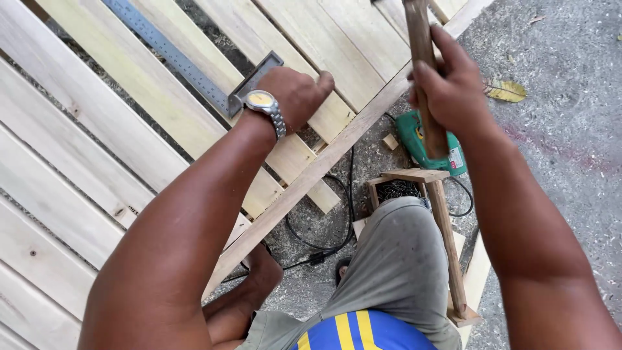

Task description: Hammering nails into wooden slats to assemble a piece of furniture.

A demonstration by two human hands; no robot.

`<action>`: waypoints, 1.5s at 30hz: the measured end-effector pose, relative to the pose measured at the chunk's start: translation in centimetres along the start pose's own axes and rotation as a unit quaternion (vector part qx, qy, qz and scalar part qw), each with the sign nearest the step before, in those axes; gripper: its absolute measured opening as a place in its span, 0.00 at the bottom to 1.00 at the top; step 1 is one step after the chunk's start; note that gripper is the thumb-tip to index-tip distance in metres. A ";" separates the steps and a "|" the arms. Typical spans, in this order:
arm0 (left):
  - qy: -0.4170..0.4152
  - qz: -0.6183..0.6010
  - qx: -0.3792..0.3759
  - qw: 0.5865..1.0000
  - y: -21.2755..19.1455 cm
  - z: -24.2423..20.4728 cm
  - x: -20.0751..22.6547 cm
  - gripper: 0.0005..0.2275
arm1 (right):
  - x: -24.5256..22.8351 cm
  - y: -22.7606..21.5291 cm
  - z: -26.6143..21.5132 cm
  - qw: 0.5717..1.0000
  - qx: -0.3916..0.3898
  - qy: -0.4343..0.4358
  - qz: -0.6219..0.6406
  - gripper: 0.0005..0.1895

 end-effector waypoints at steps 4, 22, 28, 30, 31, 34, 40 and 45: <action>0.045 0.021 0.054 0.997 -0.3 0.4 0.9 0.14 | 2.4 0.2 5.9 0.995 0.038 -0.037 0.090 0.32; 0.035 -0.066 -0.088 0.993 -1.5 0.3 -0.8 0.29 | 2.7 0.4 7.4 0.993 0.022 -0.072 0.095 0.17; 0.055 -0.020 0.006 0.998 0.2 0.9 -1.2 0.14 | 3.1 0.6 7.9 0.994 0.055 -0.050 0.084 0.22; 0.060 -0.020 -0.015 0.998 -0.5 0.7 -1.1 0.12 | 3.7 0.7 8.2 0.993 0.059 -0.054 0.084 0.26; 0.065 -0.024 -0.039 0.997 -0.5 0.8 -0.9 0.10 | 4.3 0.6 8.4 0.993 0.062 -0.053 0.084 0.30; 0.115 0.010 -0.092 0.989 -1.3 0.6 -1.6 0.06 | 3.2 0.7 7.8 0.992 0.064 -0.060 0.095 0.24; 0.069 -0.010 -0.090 0.993 0.3 -0.2 -1.2 0.16 | 3.5 0.8 7.6 0.992 0.048 -0.060 0.104 0.23; 0.023 -0.121 -0.228 0.966 -4.3 0.7 -0.8 0.40 | 3.8 0.6 7.8 0.993 0.051 -0.044 0.099 0.13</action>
Point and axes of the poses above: each hand's wrist, its own z-axis towards the middle knuckle, its own y-axis out of the palm, x = y × z, the point moved 7 cm from there along z, towards the middle knuckle, and after that the axes turned 10 degrees about y, right-handed, at the moved point
